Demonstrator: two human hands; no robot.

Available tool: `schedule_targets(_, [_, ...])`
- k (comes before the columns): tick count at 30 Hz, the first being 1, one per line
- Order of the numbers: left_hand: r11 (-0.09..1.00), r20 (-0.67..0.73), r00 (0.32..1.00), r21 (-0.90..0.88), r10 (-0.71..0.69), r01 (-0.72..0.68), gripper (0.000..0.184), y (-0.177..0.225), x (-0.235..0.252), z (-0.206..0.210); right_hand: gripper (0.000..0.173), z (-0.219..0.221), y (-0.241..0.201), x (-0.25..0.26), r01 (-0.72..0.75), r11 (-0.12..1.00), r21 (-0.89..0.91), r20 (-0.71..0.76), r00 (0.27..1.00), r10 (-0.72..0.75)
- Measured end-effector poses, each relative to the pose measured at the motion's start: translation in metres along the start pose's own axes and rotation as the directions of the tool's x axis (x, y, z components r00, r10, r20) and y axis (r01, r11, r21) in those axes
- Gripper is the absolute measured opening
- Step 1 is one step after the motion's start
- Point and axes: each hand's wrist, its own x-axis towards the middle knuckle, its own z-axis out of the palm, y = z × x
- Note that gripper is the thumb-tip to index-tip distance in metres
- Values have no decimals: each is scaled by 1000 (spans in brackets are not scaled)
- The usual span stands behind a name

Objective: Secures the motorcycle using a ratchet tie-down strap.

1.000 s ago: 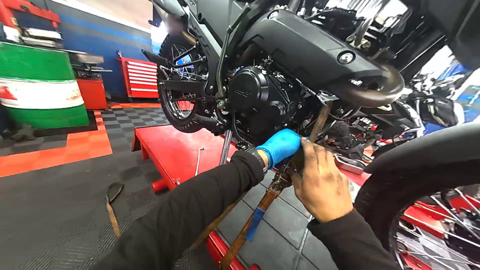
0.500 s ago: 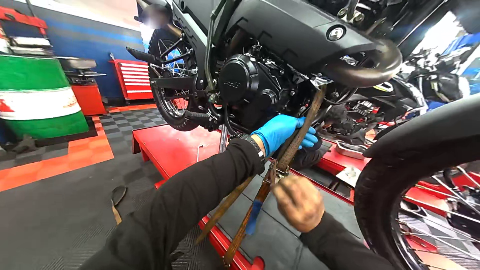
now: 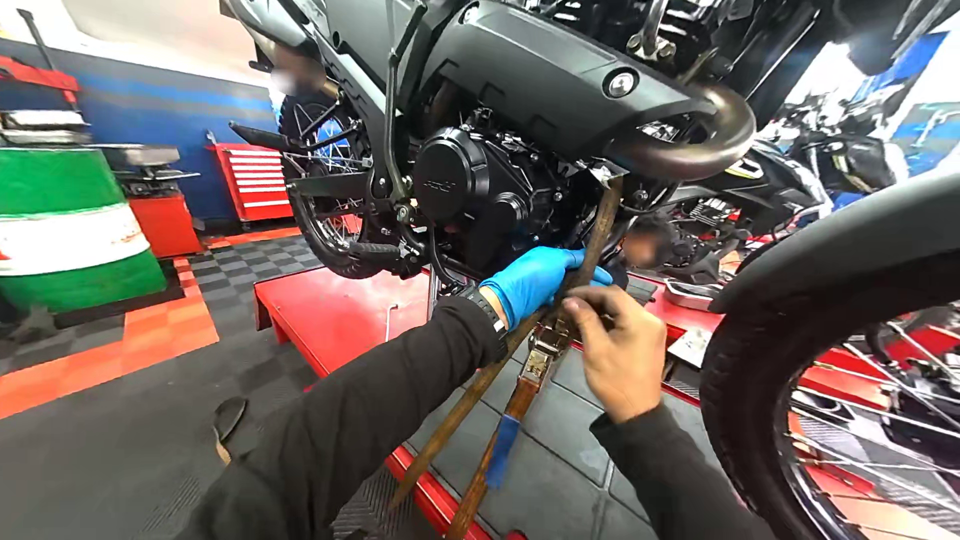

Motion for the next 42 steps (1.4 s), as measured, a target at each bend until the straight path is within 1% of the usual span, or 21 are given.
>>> schedule_targets(2, [997, 86, 996, -67, -21, 27, 51, 6, -1, 2, 15, 12, 5, -38, 231, 970, -77, -46, 971, -235])
schedule_targets(5, [994, 96, 994, -82, -60, 68, 52, 11, -5, 3, 9, 33, 30, -97, 609, 773, -176, 88, 792, -604])
schedule_targets(7, [995, 101, 993, -65, -63, 70, 53, 10, -8, 4, 10, 38, 44, -110, 691, 696, -195, 139, 722, -677])
schedule_targets(9, [997, 108, 992, -40, -61, 65, 54, 10, -9, 2, 11, 29, 38, -97, 632, 764, -130, 55, 774, -631])
schedule_targets(11, [998, 92, 994, -3, -55, 56, 55, 9, -7, -2, 9, 14, 13, -55, 428, 901, -70, -64, 899, -432])
schedule_targets(13, [995, 5, 1000, 94, -27, 26, 47, -1, -5, -2, 13, 1, 0, -13, 191, 981, -16, -39, 981, -192])
schedule_targets(15, [984, -89, 996, 178, 2, 13, 40, -11, -3, -2, 13, 1, 3, 6, 16, 998, 61, 23, 1000, -18])
schedule_targets(16, [985, -91, 996, 171, 9, 7, 40, -13, -5, -2, 13, 5, 5, 3, -9, 997, 71, 3, 1000, 9])
schedule_targets(17, [992, -80, 997, 126, 10, 0, 41, -13, -7, 1, 14, 9, 5, -6, 17, 999, 46, -41, 999, -15])
schedule_targets(19, [1000, 31, 999, -4, -20, 20, 50, -9, -9, 2, 12, 20, 10, -43, 212, 977, -13, -123, 970, -212])
schedule_targets(22, [996, 89, 992, -34, -84, 88, 57, -5, -10, 2, 6, 46, 41, -110, 550, 819, -162, 10, 831, -556])
schedule_targets(24, [995, 114, 989, -10, -98, 99, 58, -2, -14, 3, 9, 52, 57, -126, 640, 743, -194, 66, 764, -641])
schedule_targets(26, [995, 101, 990, 5, -101, 101, 56, 1, -15, 2, 13, 42, 49, -113, 648, 746, -152, 33, 758, -652])
schedule_targets(27, [994, 90, 990, 10, -106, 105, 56, 0, -15, 0, 11, 36, 37, -98, 617, 778, -120, -9, 783, -622])
schedule_targets(29, [995, 75, 992, 41, -98, 95, 58, -6, -14, -6, 9, 22, 14, -58, 453, 890, -53, -109, 884, -456])
schedule_targets(31, [987, -41, 997, 148, -61, 66, 52, -15, -16, -6, 13, 14, 4, -22, 264, 964, 19, -117, 958, -260])
schedule_targets(33, [961, -128, 992, 275, 1, 35, 46, -19, -18, -8, 14, 15, 1, -1, 111, 989, 96, -84, 991, -103])
schedule_targets(35, [943, -141, 989, 332, 49, 1, 46, -22, -18, -10, 12, 19, 0, 5, 38, 989, 142, -86, 996, -26])
schedule_targets(37, [960, -127, 992, 278, 26, 10, 50, -23, -20, -8, 12, 21, 1, -7, 65, 992, 111, -149, 988, -48])
schedule_targets(39, [993, -54, 998, 107, -34, 40, 56, -22, -21, -4, 10, 27, 8, -37, 204, 977, 69, -222, 957, -184])
schedule_targets(42, [994, 27, 993, -21, -111, 111, 61, -17, -20, -4, 6, 50, 32, -96, 461, 885, -66, -114, 878, -466])
